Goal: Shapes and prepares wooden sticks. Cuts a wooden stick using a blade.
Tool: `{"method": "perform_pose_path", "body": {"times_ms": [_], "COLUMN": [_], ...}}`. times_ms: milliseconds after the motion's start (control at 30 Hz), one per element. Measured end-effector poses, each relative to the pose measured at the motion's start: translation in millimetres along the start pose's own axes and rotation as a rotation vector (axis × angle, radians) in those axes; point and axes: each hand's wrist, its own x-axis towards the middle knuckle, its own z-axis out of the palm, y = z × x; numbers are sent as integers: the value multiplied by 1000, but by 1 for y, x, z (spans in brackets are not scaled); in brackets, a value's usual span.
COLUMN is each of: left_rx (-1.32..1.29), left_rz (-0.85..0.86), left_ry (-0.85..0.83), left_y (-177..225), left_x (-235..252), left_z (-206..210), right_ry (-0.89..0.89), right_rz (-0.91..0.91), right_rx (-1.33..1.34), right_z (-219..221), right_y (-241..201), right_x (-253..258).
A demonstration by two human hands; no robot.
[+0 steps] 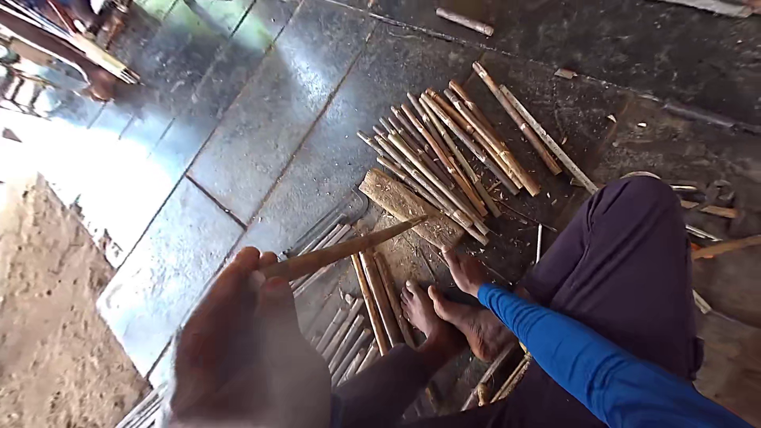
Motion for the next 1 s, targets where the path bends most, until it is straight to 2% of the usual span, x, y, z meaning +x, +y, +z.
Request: {"method": "perform_pose_path", "body": {"times_ms": [100, 233, 367, 433, 467, 500, 533, 567, 633, 700, 800, 867, 933, 1000], "left_rx": [-20, 14, 83, 75, 81, 80, 72, 63, 52, 40, -41, -132, -183, -192], "left_rz": [14, 22, 62, 46, 24, 9, 8, 8, 3, -5, 11, 2, 16, 99], "left_ry": [-11, 6, 16, 18, 6, 2, 12, 24, 36, 32, 5, -7, -20, 1], "left_y": [1, 1, 1, 0, 1, 3, 2, 0, -2, 1, 2, -1, 0, 5], "left_x": [-2, -2, 0, -2, -6, -7, -4, -1, 1, -7, -4, -3, -9, -1], "left_z": [-2, 3, 3, 6, 2, 0, 1, 2, 5, 5, 7, 9, 10, 6], "right_ry": [-48, -9, -7, -86, -119, -65, 145, 243, 227, 226, 201, 224, 113, 256], "right_rz": [26, 12, 72, 51, 81, 99, 34, -7, -82, -127, 36, 4, 67, 98], "right_rx": [-42, -33, -34, -112, -149, -154, -171, -171, -153, -164, -106, -104, -140, -192], "right_z": [1, -4, -7, -5, 9, 31, 55, 64, 59, 63, 60, 60, 50, 54], "right_y": [3, -6, -11, -6, 10, 33, 56, 66, 57, 67, 76, 69, 67, 75], "right_x": [-5, 2, -4, 11, 18, 29, 54, 75, 85, 75, 88, 94, 69, 74]}}
